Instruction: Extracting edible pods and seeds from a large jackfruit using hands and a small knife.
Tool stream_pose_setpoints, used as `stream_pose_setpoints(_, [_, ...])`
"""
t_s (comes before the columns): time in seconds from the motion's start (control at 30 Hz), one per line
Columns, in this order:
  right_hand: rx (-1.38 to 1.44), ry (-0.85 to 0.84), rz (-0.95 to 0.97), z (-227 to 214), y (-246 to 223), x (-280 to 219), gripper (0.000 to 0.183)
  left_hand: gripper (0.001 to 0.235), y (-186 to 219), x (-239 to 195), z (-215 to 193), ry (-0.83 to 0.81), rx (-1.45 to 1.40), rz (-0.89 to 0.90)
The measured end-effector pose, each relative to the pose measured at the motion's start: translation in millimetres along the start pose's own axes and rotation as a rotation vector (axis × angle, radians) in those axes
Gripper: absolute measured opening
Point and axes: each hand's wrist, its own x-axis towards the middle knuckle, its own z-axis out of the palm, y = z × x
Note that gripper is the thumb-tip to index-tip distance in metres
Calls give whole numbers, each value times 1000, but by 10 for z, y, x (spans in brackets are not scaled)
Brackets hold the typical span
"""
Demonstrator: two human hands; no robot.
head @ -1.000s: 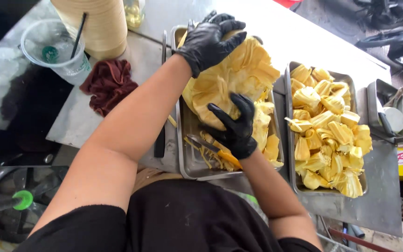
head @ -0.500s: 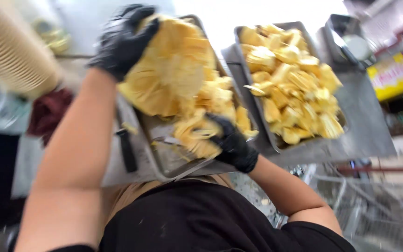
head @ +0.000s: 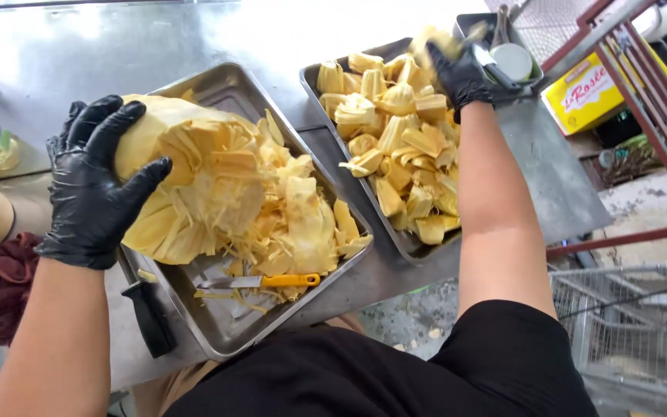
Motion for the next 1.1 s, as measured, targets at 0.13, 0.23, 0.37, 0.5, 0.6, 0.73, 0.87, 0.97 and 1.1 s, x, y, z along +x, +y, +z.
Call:
stream_pose_setpoints(0.13, [-545,-542,312,73,-223,24,96,58,13,-65,-13,4,31,20])
stream_pose_setpoints(0.23, [-620,-616,283,-3,-301,135,94,56,-13,-101,-16,15,38,20])
stream_pose_setpoints(0.37, [-583,-571,110,-161,-869,-96,86,64,-116,-208,32,57,47,-28])
stream_pose_setpoints(0.5, [-586,-479,-186,13,-1739,-555,68,71,-174,-223,52,103,31,8])
stream_pose_setpoints(0.6, [-301,-581,-372,375,-2516,-1135,56,72,-193,-244,63,133,34,48])
stream_pose_setpoints(0.73, [90,-820,-501,950,-3155,-1758,69,70,-261,-299,127,164,81,96])
stream_pose_setpoints(0.87, [228,-805,-523,1449,-3129,-2059,85,71,-435,-425,286,230,56,66])
stream_pose_setpoints(0.97, [350,-701,-553,1747,-2977,-2049,92,74,-650,-635,456,325,-173,20])
stream_pose_setpoints(1.1, [549,-719,-293,1936,-2977,-1871,86,79,-562,-885,621,357,-106,-99])
